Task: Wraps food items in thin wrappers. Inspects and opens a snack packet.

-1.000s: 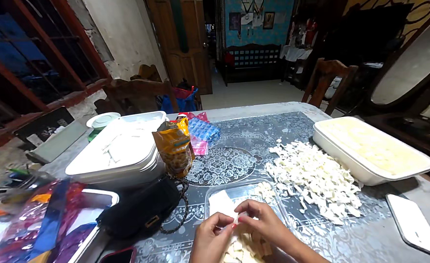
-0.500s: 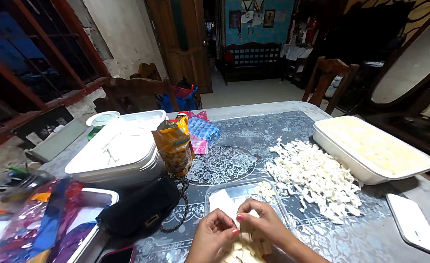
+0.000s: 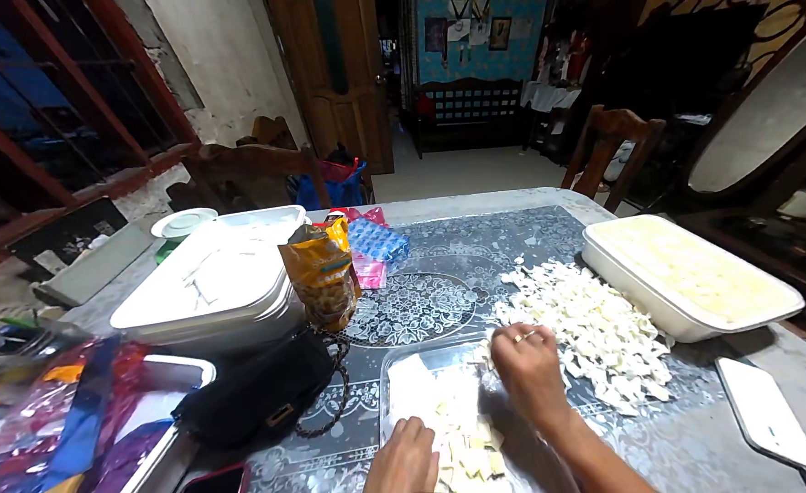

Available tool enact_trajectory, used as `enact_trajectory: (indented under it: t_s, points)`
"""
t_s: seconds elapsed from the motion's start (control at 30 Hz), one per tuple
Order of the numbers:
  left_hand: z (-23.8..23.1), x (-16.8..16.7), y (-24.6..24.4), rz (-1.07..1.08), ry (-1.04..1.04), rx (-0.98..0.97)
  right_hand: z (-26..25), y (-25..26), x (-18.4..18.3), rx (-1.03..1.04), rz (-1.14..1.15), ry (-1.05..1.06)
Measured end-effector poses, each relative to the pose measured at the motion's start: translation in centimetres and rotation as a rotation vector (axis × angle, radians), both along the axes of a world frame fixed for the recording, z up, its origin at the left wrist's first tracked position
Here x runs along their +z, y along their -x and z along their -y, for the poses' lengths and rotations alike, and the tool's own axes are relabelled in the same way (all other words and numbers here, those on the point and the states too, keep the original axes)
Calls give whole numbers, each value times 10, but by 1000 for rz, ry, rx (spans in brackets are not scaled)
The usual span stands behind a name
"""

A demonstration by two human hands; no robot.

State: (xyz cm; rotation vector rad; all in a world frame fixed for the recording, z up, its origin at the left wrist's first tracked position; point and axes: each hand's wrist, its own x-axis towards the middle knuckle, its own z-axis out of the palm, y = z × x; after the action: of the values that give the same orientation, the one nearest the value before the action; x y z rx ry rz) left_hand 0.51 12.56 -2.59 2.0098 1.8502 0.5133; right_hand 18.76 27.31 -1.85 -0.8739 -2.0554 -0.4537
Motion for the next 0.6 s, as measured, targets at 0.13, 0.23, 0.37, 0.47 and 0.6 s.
enact_trajectory:
  t_s: [0.13,0.23,0.37,0.47,0.6]
  points:
    - [1,-8,-2,-8,-130,4,-8,-15,11,-64,63,404]
    - [-1,-8,3,40,-181,-1,6,-7,20,218,174,963]
    - [-5,0,12,193,-2,22,20,11,8,351,332,1212]
    - [-9,5,21,318,122,64,24,18,7,300,380,1253]
    - [-13,2,27,529,-1,244,25,19,7,328,329,1354]
